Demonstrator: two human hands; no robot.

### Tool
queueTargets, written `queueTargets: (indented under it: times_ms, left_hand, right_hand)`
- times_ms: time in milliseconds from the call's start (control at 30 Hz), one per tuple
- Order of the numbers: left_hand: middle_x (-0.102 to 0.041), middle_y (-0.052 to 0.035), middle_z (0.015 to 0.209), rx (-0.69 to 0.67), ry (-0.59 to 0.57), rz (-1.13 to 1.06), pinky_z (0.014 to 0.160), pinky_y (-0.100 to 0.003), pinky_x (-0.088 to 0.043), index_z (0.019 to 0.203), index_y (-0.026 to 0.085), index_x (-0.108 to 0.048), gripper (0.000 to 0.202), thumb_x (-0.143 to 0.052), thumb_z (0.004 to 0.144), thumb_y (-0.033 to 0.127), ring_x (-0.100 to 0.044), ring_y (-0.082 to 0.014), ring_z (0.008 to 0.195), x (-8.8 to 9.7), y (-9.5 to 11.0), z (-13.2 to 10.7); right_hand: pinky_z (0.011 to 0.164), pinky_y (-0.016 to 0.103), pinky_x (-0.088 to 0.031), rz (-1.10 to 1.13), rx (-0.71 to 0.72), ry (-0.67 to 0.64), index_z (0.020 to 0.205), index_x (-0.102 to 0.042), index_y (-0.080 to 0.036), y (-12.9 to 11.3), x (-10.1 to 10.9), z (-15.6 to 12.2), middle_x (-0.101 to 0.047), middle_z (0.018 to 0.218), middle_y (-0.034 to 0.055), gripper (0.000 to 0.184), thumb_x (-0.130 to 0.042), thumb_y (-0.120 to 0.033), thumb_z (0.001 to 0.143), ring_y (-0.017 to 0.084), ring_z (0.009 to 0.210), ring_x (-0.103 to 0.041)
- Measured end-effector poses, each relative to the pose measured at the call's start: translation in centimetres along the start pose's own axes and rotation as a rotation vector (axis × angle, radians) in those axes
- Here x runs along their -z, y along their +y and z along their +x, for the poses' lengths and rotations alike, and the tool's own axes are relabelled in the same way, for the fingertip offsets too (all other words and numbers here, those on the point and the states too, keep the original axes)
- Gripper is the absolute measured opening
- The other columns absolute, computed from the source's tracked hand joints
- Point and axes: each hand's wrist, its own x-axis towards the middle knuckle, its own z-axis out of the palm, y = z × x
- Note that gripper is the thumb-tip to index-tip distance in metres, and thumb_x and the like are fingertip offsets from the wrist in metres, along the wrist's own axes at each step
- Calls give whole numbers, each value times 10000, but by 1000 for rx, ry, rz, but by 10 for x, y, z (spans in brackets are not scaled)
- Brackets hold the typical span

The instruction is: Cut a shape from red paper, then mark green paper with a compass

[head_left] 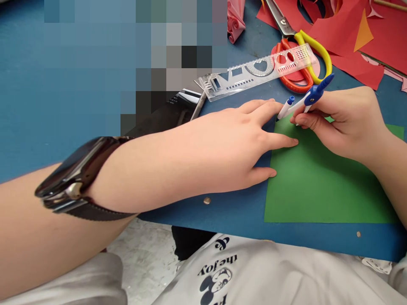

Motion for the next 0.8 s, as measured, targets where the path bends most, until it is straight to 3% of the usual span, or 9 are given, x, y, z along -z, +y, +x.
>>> queueTargets:
  times_ms: [233, 433, 633, 800]
  left_hand:
    - [-495, -122, 1634, -14, 34, 1, 1277, -588, -466, 1618, 365, -610, 636, -722, 1001, 469, -510, -427, 1550, -5, -4, -1]
    - [-476, -169, 1642, -13, 14, 65, 1239, -604, -503, 1630, 345, -607, 618, -697, 1030, 463, -533, -426, 1532, -3, -1, 0]
    - [-532, -114, 1609, -24, 43, 41, 1262, -572, -495, 1604, 348, -624, 591, -675, 1026, 461, -551, -387, 1495, -3, -2, -1]
    - [-520, -126, 1597, -15, 42, 68, 1219, -572, -539, 1577, 367, -650, 594, -719, 997, 474, -611, -398, 1442, -6, -4, -1]
  right_hand:
    - [606, 347, -553, 10, -8, 14, 972, -741, -279, 2, 0, -1, -801, 797, -60, 168, -665, -258, 1121, 182, 715, -794]
    - [624, 341, -580, 26, -23, 18, 996, -745, -283, 3, 0, -2, -821, 837, -64, 147, -668, -271, 1121, 180, 747, -811]
    - [614, 311, -572, 23, -29, 32, 1012, -761, -282, 4, -1, -2, -823, 868, -63, 125, -689, -266, 1113, 152, 691, -769]
    - [612, 312, -566, 20, -35, 26, 1022, -761, -275, 3, -3, -2, -825, 863, -64, 137, -671, -283, 1126, 157, 709, -774]
